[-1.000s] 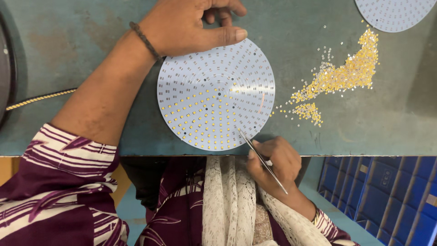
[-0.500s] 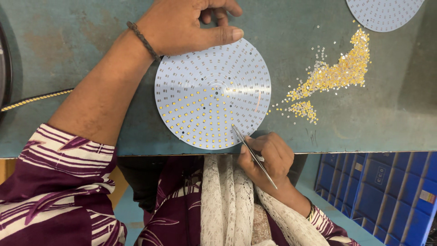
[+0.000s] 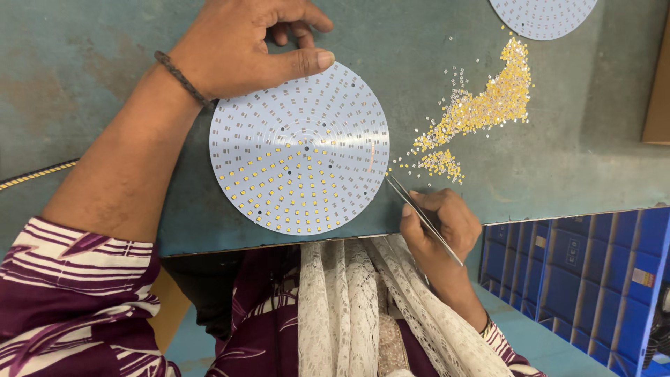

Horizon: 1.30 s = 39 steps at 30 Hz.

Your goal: The person holds a round LED circuit board steady on the workbench with one hand and uses tweezers to pick small yellow LED components one at a time from a pile on the table, placing them onto the marked pads on the board. The person works across the board's pads and occasionally reaches back into the component pile for more parts.

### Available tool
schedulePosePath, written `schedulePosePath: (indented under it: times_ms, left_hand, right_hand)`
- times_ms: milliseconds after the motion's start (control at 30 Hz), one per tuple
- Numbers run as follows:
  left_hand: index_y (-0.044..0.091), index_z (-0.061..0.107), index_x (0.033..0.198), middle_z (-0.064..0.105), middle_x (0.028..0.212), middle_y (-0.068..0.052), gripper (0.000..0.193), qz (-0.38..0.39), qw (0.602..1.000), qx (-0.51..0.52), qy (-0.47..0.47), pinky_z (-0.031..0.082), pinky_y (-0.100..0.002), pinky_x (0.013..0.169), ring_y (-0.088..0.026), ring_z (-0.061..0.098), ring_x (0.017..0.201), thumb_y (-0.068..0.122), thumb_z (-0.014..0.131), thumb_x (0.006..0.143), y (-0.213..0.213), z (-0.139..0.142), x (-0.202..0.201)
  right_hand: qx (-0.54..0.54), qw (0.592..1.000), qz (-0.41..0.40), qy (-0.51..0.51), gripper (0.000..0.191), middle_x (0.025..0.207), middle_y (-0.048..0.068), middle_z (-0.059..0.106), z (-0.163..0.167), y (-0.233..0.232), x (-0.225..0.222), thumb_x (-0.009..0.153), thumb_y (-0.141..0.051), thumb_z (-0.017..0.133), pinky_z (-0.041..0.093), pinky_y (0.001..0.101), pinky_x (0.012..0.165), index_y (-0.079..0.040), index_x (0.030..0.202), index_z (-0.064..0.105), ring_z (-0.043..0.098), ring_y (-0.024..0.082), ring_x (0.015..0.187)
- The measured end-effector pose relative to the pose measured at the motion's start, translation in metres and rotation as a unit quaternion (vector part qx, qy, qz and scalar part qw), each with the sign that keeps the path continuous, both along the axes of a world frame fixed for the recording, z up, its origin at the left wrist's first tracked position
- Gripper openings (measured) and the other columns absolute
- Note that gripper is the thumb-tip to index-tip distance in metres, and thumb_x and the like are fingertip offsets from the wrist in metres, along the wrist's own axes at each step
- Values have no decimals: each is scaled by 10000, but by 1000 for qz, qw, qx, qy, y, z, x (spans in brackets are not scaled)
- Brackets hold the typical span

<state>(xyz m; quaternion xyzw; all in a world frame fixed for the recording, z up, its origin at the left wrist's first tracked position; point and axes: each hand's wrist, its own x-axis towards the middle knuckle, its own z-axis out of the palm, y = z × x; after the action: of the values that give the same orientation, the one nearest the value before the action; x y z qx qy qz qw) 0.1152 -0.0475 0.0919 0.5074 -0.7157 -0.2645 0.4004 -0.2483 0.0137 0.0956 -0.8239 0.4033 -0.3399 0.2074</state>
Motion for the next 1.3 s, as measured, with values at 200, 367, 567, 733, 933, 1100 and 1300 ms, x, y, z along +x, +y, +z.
schedulePosePath:
  times_ms: [200,367,567,733,933,1100,1300]
  left_hand:
    - [52,741,1240,756,956,9,462,3,1000,8,-4,508,-294,738,-120,608,848,430,807,982,0,-2,0]
    - [49,723,1279,748,982,-6,526,-4,1000,11,-11,519,-307,753,-131,615,878,483,778,987,-5,-9,0]
    - [50,703,1300,741,987,-7,572,-10,1000,26,3,525,-315,783,-140,616,911,528,755,991,-5,-14,-1]
    - [53,708,1299,742,984,-2,557,-9,1000,22,2,525,-304,781,-131,613,905,517,763,997,-2,-13,-2]
    - [58,710,1262,739,960,-2,511,-6,1000,10,16,525,-285,775,-116,608,895,493,793,1007,0,-15,-1]
    - [57,708,1259,733,972,1,475,-16,1000,3,25,519,-282,784,-107,606,892,463,789,1026,2,-14,-1]
    - [42,702,1228,712,922,-5,500,-7,999,28,23,496,-287,747,-117,588,855,441,772,934,7,-8,-2]
  right_hand:
    - [-21,1000,8,19,149,852,123,689,0,-2,1,877,-10,773,482,293,632,39,877,631,639,193,692]
    - [-17,1000,12,3,152,853,122,693,-1,7,2,909,-17,754,492,307,626,12,880,608,656,187,695]
    - [-44,992,116,5,138,768,121,634,-9,30,22,830,-25,749,465,346,575,10,896,633,615,242,640]
    - [-73,989,132,7,138,744,108,613,-11,35,33,821,-18,747,441,352,556,13,902,640,593,240,618]
    - [-82,990,119,11,142,739,98,600,-11,39,38,820,-25,745,426,354,553,6,903,634,577,237,616]
    - [-86,989,120,23,155,742,100,596,-11,41,38,815,-41,751,424,358,555,6,904,632,576,240,621]
    - [-54,994,88,-27,145,782,108,642,-12,44,33,865,-81,738,466,315,572,0,899,623,612,207,632]
